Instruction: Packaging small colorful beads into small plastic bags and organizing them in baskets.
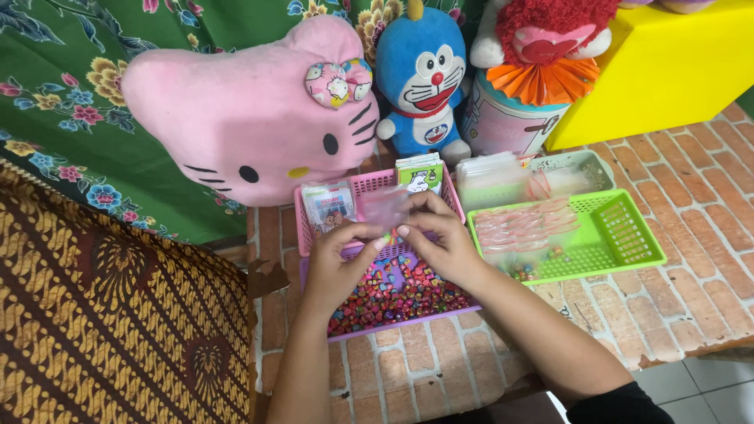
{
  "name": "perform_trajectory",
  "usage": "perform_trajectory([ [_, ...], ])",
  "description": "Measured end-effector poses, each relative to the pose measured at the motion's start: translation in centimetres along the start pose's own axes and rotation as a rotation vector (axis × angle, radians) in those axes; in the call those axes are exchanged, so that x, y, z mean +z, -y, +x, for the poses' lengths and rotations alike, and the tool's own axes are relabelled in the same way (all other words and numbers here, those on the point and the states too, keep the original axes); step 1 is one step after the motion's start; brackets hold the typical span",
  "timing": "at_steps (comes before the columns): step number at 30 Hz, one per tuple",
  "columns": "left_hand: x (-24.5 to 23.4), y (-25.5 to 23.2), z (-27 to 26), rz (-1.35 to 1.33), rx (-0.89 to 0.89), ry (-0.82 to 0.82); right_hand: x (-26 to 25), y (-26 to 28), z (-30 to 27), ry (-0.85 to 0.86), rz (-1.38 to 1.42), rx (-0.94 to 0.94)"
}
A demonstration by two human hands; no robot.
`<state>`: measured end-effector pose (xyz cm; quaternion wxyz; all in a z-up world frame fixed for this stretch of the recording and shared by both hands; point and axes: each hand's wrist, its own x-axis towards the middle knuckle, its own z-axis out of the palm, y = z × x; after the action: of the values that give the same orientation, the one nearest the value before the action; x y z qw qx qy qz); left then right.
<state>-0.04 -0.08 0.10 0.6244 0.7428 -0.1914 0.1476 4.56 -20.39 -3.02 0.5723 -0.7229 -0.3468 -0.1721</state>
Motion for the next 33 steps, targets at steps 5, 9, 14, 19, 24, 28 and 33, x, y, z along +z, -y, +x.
perform_trajectory([
  [5,0.0,-0.2,0.0,0.033,-0.001,0.026,0.1,0.2,0.0,0.018,0.009,0.007],
  [9,0.2,-0.6,0.2,0.083,0.017,0.09,-0.3,-0.2,0.0,0.009,0.029,0.035],
  [14,0.7,-0.7,0.0,0.168,0.003,0.196,-0.4,0.0,0.0,-0.013,0.056,0.052],
  [19,0.6,-2.0,0.3,0.327,0.065,0.277,-0.4,-0.3,-0.3,-0.04,0.048,0.037],
  [24,0.6,-1.1,0.2,0.347,0.064,0.254,0.0,-0.1,-0.1,-0.023,0.045,0.055],
  [28,0.5,-0.2,0.0,0.371,0.047,0.263,-0.3,-0.6,-0.3,-0.001,0.027,0.083],
  [33,0.8,2.8,-0.8,0.762,0.147,0.225,-3.0,4.0,1.2,0.171,-0.162,0.062],
])
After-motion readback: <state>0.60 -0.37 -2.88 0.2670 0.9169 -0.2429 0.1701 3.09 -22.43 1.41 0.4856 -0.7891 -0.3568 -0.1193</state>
